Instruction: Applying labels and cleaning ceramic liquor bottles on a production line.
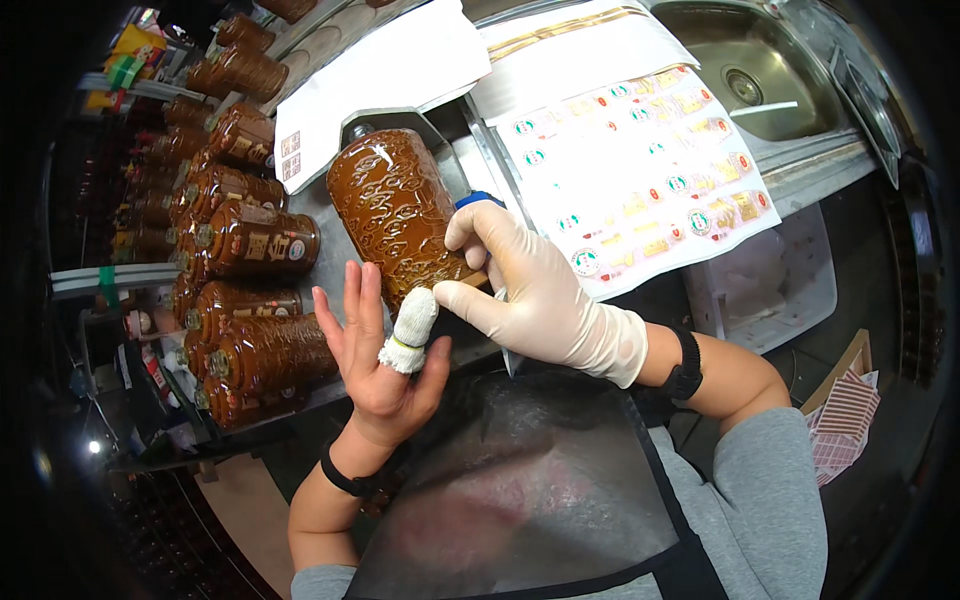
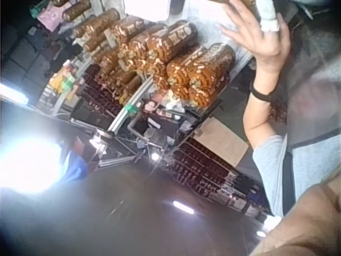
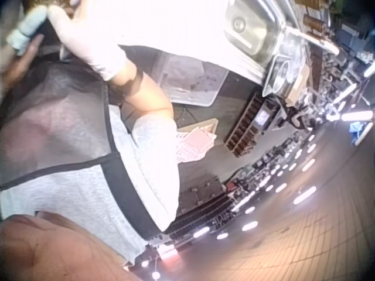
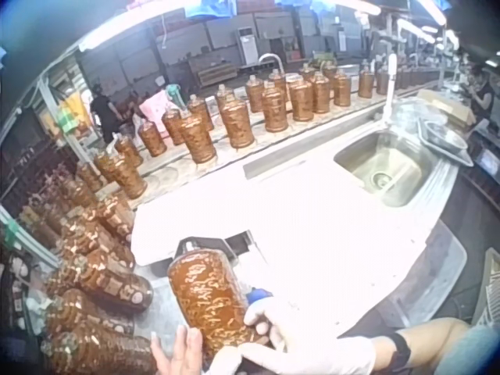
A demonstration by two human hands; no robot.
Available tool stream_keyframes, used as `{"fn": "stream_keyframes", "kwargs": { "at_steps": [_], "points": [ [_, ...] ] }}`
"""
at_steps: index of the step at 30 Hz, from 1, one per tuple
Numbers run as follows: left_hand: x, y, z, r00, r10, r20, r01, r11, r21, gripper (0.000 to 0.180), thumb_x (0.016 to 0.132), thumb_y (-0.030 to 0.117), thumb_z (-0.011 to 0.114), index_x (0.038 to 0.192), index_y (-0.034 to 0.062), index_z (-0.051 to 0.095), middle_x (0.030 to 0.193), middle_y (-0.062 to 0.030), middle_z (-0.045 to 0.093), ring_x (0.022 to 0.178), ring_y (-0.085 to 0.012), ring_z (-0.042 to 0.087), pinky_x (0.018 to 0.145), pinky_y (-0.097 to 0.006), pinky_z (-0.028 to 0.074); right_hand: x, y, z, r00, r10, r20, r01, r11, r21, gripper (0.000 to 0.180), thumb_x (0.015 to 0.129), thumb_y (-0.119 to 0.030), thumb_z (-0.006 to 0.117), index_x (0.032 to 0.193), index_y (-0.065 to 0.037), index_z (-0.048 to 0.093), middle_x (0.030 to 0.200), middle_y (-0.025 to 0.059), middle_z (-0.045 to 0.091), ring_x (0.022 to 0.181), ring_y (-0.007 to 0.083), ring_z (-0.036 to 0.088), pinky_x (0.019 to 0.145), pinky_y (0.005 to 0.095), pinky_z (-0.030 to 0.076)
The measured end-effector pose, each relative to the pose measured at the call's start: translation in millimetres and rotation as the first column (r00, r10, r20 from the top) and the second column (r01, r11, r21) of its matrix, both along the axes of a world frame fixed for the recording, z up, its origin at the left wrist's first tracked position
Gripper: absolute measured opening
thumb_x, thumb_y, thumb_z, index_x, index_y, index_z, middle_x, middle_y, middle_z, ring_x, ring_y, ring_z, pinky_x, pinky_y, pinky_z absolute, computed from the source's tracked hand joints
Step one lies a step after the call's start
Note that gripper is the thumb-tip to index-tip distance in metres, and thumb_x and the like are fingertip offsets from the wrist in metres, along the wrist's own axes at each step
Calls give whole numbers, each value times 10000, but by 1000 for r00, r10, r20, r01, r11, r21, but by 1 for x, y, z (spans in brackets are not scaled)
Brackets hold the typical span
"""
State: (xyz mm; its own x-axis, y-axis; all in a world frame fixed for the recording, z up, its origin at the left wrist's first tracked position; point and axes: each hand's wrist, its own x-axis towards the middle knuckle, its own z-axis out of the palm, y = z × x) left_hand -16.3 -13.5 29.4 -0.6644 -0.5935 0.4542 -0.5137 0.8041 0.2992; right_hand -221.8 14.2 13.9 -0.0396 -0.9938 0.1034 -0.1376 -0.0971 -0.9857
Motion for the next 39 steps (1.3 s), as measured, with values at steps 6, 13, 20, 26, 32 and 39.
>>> {"fn": "stream_keyframes", "kwargs": {
  "at_steps": [6, 13, 20, 26, 32, 39],
  "points": [
    [-8, -4, 9, 997, -55, 46, 58, 996, -61, 461, 718, 110, 775, 1161, 30, 674, 1443, -304, 448, 1362, -515, 386, 1123, -672, 119, 0, -1, 1, 997, -1, 75, -9, 991, 137, 280, 869, -76, 668, 1112, -48, 529, 898, 23, 547, 640, 64, 476, 608, 219, 431],
    [-19, -9, 19, 990, -90, 107, 102, 987, -122, 393, 731, 153, 765, 1106, 49, 711, 1412, -256, 503, 1328, -509, 430, 1111, -688, 136, -32, -7, 4, 932, -180, 314, 66, 938, 340, 119, 933, -138, 609, 937, -40, 677, 800, 20, 644, 621, 24, 519, 581, 188, 416],
    [-46, -15, 19, 976, -123, 178, 152, 975, -162, 274, 725, 174, 757, 960, 41, 710, 1344, -206, 566, 1332, -474, 434, 1096, -729, 116, -63, -7, 1, 713, -355, 604, 10, 867, 498, 313, 946, -303, 581, 994, 0, 645, 793, 83, 625, 625, 150, 586, 580, 240, 457],
    [-22, -14, 12, 1000, 28, 13, -27, 997, -76, 721, 703, 170, 818, 1347, 4, 540, 1456, -252, 457, 1396, -438, 374, 1140, -657, 79, -63, 8, 2, 602, -282, 747, -278, 803, 527, 340, 907, -128, 617, 1196, 42, 565, 1028, 109, 651, 849, 171, 650, 754, 300, 552],
    [-16, -22, -6, 990, -3, -141, -5, 998, -55, 762, 685, 115, 790, 1355, -71, 477, 1398, -266, 493, 1361, -442, 420, 1095, -696, 152, -20, 1, 26, 990, -66, 122, 56, 995, 83, 294, 860, -75, 656, 1141, -27, 584, 1000, 64, 646, 905, 133, 625, 800, 290, 517],
    [-13, -28, -14, 991, 16, -132, -30, 994, -104, 714, 673, 21, 728, 1337, -89, 489, 1366, -248, 536, 1310, -405, 492, 1132, -657, 172, 3, 7, 22, 972, -88, -219, 37, 974, -224, 231, 804, -78, 680, 1015, -30, 599, 871, 116, 631, 804, 223, 635, 737, 336, 501]
  ]
}}
